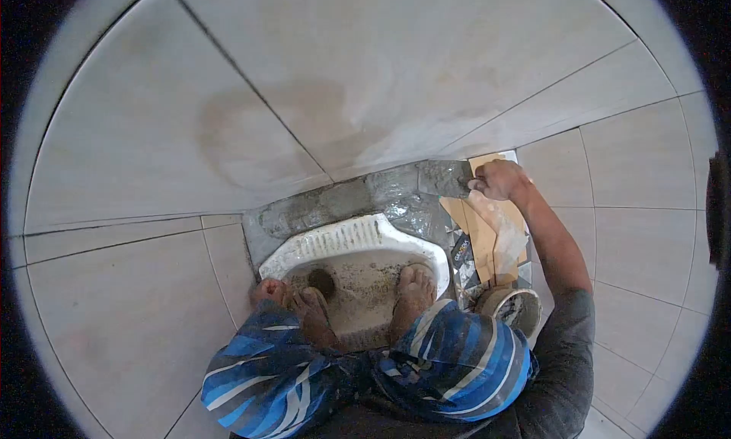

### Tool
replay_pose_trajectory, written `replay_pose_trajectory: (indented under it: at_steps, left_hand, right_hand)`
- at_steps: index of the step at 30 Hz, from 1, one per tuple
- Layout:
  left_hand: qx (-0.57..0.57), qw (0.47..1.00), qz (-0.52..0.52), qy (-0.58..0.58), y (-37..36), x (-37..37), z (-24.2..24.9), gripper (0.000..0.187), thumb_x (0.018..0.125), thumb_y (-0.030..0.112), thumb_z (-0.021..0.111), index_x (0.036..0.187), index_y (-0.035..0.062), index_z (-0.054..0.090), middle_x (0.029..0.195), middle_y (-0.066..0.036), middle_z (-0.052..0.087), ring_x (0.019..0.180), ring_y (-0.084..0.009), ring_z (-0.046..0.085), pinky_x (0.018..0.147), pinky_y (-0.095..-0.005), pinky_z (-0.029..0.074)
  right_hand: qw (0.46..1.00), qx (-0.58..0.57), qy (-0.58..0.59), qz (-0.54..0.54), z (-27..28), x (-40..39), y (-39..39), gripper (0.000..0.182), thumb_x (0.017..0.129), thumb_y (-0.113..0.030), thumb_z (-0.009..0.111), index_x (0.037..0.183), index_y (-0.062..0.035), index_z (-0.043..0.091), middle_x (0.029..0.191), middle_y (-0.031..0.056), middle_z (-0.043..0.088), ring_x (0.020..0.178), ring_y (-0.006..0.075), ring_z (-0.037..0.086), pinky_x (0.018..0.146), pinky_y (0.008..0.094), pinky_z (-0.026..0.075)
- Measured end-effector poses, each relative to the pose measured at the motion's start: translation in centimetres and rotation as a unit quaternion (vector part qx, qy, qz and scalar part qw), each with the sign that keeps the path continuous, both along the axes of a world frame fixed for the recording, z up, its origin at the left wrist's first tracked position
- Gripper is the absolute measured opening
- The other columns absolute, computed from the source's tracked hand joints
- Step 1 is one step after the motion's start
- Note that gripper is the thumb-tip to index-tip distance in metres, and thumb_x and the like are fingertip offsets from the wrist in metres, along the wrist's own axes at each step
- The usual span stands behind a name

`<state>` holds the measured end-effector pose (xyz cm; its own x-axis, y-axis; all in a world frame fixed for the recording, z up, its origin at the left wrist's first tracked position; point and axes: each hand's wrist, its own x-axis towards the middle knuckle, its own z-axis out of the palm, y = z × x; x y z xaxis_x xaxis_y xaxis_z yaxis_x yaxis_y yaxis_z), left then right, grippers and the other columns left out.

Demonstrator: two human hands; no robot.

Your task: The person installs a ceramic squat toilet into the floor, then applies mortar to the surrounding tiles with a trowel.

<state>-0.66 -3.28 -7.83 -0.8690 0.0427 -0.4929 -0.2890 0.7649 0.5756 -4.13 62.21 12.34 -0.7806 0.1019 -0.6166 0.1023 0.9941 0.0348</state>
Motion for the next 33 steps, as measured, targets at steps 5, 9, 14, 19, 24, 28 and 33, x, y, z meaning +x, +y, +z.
replay_pose_trajectory:
  at_steps: [5, 9, 14, 19, 24, 28, 33]
  left_hand:
    - [0.131, 0.977, -0.063, -0.156, -5.3, -1.0, -6.6, 0.018, 0.088, 0.026, 0.073, 0.084, 0.0091, 0.069, 0.067, 0.001, 0.063, 0.063, -0.0099, 0.057, 0.059, -0.0275, 0.048]
    - [0.223, 0.967, 0.007, -0.126, -4.1, -0.6, -3.3, 0.024, 0.092, 0.03, 0.072, 0.087, 0.0072, 0.066, 0.065, -0.001, 0.062, 0.059, -0.0106, 0.055, 0.055, -0.0283, 0.046]
    - [0.216, 0.968, 0.002, -0.129, -2.5, -1.6, -1.8, 0.025, 0.093, 0.031, 0.072, 0.087, 0.0072, 0.066, 0.065, -0.002, 0.062, 0.058, -0.0107, 0.054, 0.055, -0.0284, 0.046]
    - [0.211, 0.967, 0.005, -0.142, -1.7, -1.0, -1.1, 0.026, 0.093, 0.032, 0.072, 0.087, 0.0072, 0.066, 0.064, -0.002, 0.061, 0.058, -0.0107, 0.054, 0.054, -0.0285, 0.046]
    - [0.207, 0.968, 0.003, -0.143, -2.0, -1.5, -0.7, 0.027, 0.093, 0.033, 0.072, 0.087, 0.0071, 0.065, 0.064, -0.002, 0.061, 0.057, -0.0107, 0.054, 0.054, -0.0287, 0.046]
    - [0.206, 0.968, 0.004, -0.146, -2.5, -1.3, -0.8, 0.028, 0.093, 0.034, 0.072, 0.087, 0.0071, 0.065, 0.064, -0.002, 0.061, 0.057, -0.0108, 0.053, 0.054, -0.0287, 0.045]
    - [0.208, 0.966, 0.008, -0.151, -3.0, -1.0, -1.1, 0.029, 0.094, 0.034, 0.072, 0.087, 0.0071, 0.065, 0.064, -0.002, 0.061, 0.056, -0.0108, 0.053, 0.053, -0.0289, 0.045]
  right_hand:
    - [0.964, -0.231, 0.065, -0.119, -3.5, 5.2, 2.1, 0.042, 0.094, -0.046, 0.063, 0.104, -0.0068, 0.074, 0.085, 0.0172, 0.071, 0.082, 0.0299, 0.07, 0.078, 0.0392, 0.054]
    - [0.961, -0.219, 0.07, -0.156, -9.8, 5.7, 1.0, 0.044, 0.096, -0.048, 0.061, 0.106, -0.006, 0.073, 0.089, 0.0202, 0.071, 0.083, 0.0332, 0.069, 0.079, 0.0411, 0.054]
    - [0.959, -0.237, 0.038, -0.153, -7.4, 5.4, -3.5, 0.058, 0.1, -0.055, 0.045, 0.112, -0.0053, 0.073, 0.109, 0.024, 0.07, 0.107, 0.0413, 0.065, 0.095, 0.0499, 0.05]
    - [0.965, -0.194, 0.047, -0.167, -6.7, 5.7, -7.0, 0.058, 0.1, -0.055, 0.045, 0.109, -0.0048, 0.071, 0.1, 0.0262, 0.069, 0.1, 0.042, 0.067, 0.09, 0.051, 0.052]
    - [0.968, -0.153, -0.006, -0.199, -7.5, 5.8, -9.3, 0.06, 0.101, -0.052, 0.044, 0.105, 0.0001, 0.073, 0.104, 0.0271, 0.069, 0.1, 0.0436, 0.068, 0.091, 0.0529, 0.053]
    - [0.973, -0.154, 0.021, -0.172, -6.8, 6.2, -9.9, 0.055, 0.1, -0.052, 0.047, 0.106, -0.0026, 0.071, 0.094, 0.0252, 0.071, 0.093, 0.0425, 0.069, 0.085, 0.0522, 0.055]
    - [0.984, -0.107, -0.023, -0.141, -5.5, 7.6, -9.5, 0.048, 0.099, -0.049, 0.051, 0.111, -0.0063, 0.069, 0.085, 0.023, 0.071, 0.088, 0.0412, 0.07, 0.079, 0.051, 0.056]
